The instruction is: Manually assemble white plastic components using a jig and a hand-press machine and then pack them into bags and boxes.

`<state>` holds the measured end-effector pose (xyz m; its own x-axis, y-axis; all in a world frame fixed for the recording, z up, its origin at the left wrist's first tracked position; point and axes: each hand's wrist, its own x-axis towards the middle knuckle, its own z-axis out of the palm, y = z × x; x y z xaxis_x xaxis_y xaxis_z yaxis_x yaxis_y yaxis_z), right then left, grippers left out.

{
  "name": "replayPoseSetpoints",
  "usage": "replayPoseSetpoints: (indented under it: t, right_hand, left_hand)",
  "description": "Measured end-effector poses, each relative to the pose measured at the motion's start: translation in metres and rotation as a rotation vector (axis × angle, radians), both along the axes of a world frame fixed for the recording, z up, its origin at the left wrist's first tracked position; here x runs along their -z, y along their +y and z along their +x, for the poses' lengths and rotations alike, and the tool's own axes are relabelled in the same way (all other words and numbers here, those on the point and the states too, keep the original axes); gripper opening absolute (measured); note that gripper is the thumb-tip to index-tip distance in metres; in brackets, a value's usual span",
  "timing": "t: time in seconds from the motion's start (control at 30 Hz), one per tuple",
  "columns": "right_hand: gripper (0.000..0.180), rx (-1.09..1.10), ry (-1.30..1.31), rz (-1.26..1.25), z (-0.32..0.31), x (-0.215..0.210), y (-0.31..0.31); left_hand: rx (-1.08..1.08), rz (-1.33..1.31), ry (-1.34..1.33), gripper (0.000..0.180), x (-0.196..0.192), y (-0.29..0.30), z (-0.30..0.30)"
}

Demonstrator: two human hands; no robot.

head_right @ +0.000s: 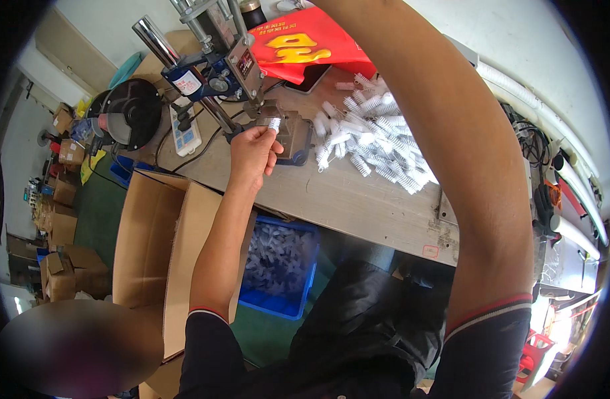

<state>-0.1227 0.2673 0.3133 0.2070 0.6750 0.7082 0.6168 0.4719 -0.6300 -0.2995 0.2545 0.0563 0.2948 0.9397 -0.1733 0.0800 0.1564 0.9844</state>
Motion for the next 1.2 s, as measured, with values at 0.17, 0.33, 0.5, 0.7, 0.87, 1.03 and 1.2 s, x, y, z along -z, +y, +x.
replayPoseSetpoints:
  t: [0.17,0.33,0.5,0.7,0.87,1.03,1.2]
  right_hand:
    - [0.061,-0.267,0.279,-0.214,-0.018,-0.026,-0.004]
    - [0.045,-0.121,0.159,-0.074,0.015,-0.003,-0.017]
    - [0.033,-0.054,0.175,-0.151,0.096,0.029,-0.038]
    - [0.036,0.215,-0.145,-0.388,0.087,0.07,-0.073]
    - [0.045,0.105,-0.397,-0.188,0.148,0.119,-0.06]
    - [0.052,0.23,-0.484,-0.358,0.121,0.149,-0.065]
    - [0.05,0.218,-0.52,-0.563,0.105,0.195,-0.065]
  left_hand:
    - [-0.022,0.01,0.025,0.019,0.003,-0.005,0.007]
    - [-0.046,-0.031,0.006,0.019,0.003,-0.004,0.003]
    - [-0.049,-0.03,-0.05,0.018,0.005,-0.007,0.013]
    - [-0.087,-0.039,-0.056,0.019,0.007,-0.007,0.006]
    - [-0.038,-0.068,-0.073,0.019,0.001,-0.008,0.015]
    - [-0.007,-0.081,-0.077,0.019,0.004,0.002,-0.003]
    - [0.05,-0.169,-0.128,0.016,0.003,0.011,-0.01]
